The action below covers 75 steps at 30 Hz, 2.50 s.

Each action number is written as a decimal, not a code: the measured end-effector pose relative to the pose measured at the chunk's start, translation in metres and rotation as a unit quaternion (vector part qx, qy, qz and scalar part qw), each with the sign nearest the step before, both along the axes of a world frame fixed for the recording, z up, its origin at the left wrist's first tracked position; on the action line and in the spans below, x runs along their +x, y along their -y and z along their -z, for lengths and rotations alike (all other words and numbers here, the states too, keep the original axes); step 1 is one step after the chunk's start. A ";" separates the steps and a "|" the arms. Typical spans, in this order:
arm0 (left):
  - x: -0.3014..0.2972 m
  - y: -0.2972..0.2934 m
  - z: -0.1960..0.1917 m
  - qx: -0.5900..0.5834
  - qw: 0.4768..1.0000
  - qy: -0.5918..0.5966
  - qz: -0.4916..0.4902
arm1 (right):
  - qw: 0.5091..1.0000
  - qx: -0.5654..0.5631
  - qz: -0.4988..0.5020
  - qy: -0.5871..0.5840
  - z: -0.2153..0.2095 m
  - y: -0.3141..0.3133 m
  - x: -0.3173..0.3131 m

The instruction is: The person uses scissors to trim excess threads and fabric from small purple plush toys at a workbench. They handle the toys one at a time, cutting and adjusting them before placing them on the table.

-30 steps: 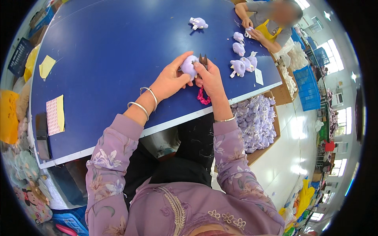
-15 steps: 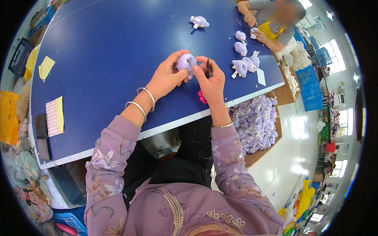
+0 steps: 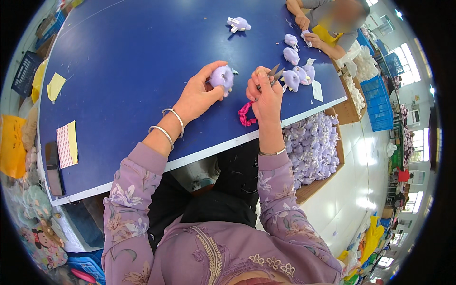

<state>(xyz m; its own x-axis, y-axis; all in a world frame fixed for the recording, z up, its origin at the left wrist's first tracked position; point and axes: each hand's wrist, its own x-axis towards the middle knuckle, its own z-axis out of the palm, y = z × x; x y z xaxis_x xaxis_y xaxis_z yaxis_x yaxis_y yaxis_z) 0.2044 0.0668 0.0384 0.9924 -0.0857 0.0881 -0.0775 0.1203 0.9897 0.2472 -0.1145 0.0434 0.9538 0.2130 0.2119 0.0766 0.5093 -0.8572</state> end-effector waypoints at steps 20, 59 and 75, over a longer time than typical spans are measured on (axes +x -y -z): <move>-0.001 0.004 0.008 0.119 0.990 0.063 -0.035 | 0.993 -0.091 -0.071 0.032 0.008 -0.009 -0.008; 0.000 0.003 0.007 0.120 0.983 0.093 -0.104 | 0.893 -0.399 0.062 0.197 0.015 -0.021 -0.011; 0.003 0.043 -0.051 -0.062 0.986 0.114 -0.108 | 0.945 -0.297 0.130 0.034 0.029 -0.021 0.015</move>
